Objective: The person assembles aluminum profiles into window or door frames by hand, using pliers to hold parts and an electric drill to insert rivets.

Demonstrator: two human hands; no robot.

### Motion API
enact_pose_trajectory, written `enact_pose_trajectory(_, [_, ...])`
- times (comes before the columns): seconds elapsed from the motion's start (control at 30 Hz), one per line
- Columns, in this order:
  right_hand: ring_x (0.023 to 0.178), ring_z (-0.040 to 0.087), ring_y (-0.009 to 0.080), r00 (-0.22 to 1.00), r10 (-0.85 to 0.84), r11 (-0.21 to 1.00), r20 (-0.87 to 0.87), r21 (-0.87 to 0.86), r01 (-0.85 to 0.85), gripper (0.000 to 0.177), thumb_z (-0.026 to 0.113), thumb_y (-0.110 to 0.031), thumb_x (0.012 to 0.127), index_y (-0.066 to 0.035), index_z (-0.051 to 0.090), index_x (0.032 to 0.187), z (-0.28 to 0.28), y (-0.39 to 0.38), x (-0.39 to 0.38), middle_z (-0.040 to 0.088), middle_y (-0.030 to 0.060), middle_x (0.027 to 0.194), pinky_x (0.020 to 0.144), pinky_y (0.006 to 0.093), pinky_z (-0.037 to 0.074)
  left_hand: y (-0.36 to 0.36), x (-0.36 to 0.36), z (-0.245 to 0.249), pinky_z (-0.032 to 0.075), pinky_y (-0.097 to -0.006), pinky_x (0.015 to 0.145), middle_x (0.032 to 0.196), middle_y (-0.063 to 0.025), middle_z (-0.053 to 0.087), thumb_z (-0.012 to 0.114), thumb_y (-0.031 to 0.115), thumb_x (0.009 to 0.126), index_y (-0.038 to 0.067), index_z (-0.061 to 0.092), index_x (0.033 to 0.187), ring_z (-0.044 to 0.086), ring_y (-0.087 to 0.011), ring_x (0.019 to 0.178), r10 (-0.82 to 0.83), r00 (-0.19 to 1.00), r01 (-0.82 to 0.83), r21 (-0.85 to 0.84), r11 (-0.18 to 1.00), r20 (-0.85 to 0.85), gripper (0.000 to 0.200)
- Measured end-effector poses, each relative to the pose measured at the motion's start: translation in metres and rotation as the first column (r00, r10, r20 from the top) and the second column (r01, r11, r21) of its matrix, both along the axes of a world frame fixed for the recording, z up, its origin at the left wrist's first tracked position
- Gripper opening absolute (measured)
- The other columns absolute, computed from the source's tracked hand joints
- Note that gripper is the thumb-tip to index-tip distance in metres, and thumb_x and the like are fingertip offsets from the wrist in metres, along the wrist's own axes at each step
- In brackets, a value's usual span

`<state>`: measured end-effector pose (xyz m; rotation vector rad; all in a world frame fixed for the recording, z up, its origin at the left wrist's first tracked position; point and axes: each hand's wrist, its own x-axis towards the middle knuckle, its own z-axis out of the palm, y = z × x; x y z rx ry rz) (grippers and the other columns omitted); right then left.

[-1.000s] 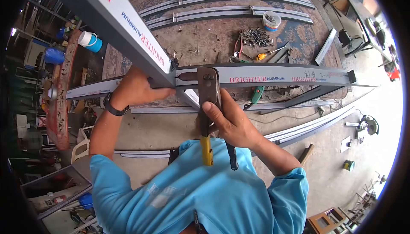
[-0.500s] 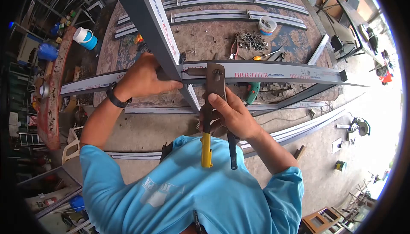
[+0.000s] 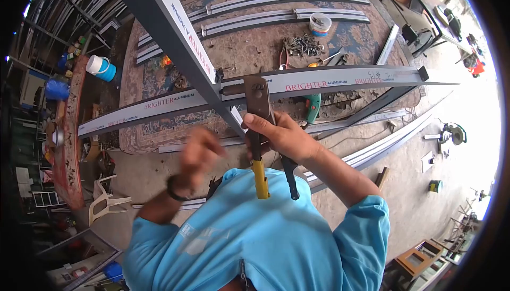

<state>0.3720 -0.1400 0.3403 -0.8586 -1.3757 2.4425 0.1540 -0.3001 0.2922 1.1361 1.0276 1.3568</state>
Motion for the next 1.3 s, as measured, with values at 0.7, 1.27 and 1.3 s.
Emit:
enact_pose_trajectory(0.7, [0.084, 0.071, 0.037, 0.852, 0.205, 0.478, 0.481, 0.71, -0.516, 0.057, 0.043, -0.052, 0.109, 0.002, 0.056, 0.124, 0.054, 0.034, 0.044, 0.068, 0.0232, 0.084, 0.075, 0.0437, 0.054, 0.021, 0.117, 0.002, 0.033, -0.05, 0.12, 0.167, -0.0214, 0.024, 0.037, 0.069, 0.102, 0.006, 0.018, 0.163, 0.029, -0.0343, 0.154, -0.284, 0.59, 0.62, -0.199, 0.759, 0.756, 0.09])
enact_pose_trajectory(1.27, [0.095, 0.072, 0.0374, 0.702, 0.107, 0.241, 0.704, 0.667, -0.705, 0.04, 0.061, -0.029, 0.103, -0.002, 0.06, 0.132, 0.091, 0.072, 0.069, 0.073, 0.0174, 0.102, 0.086, 0.0444, 0.056, 0.023, 0.125, 0.001, 0.024, -0.0531, 0.124, 0.168, -0.0173, 0.026, 0.039, 0.068, 0.102, 0.014, 0.024, 0.163, 0.028, -0.0323, 0.154, -0.258, 0.643, 0.536, -0.182, 0.825, 0.721, 0.083])
enact_pose_trajectory(1.3, [0.095, 0.071, 0.0391, 0.739, 0.207, 0.277, 0.641, 0.686, -0.673, 0.039, 0.059, -0.03, 0.104, -0.001, 0.06, 0.13, 0.091, 0.056, 0.063, 0.072, 0.0193, 0.101, 0.085, 0.0454, 0.056, 0.024, 0.13, 0.0, 0.023, -0.0532, 0.124, 0.168, -0.0176, 0.025, 0.038, 0.069, 0.102, 0.013, 0.022, 0.163, 0.026, -0.0326, 0.155, -0.249, 0.597, 0.559, -0.174, 0.811, 0.763, 0.085])
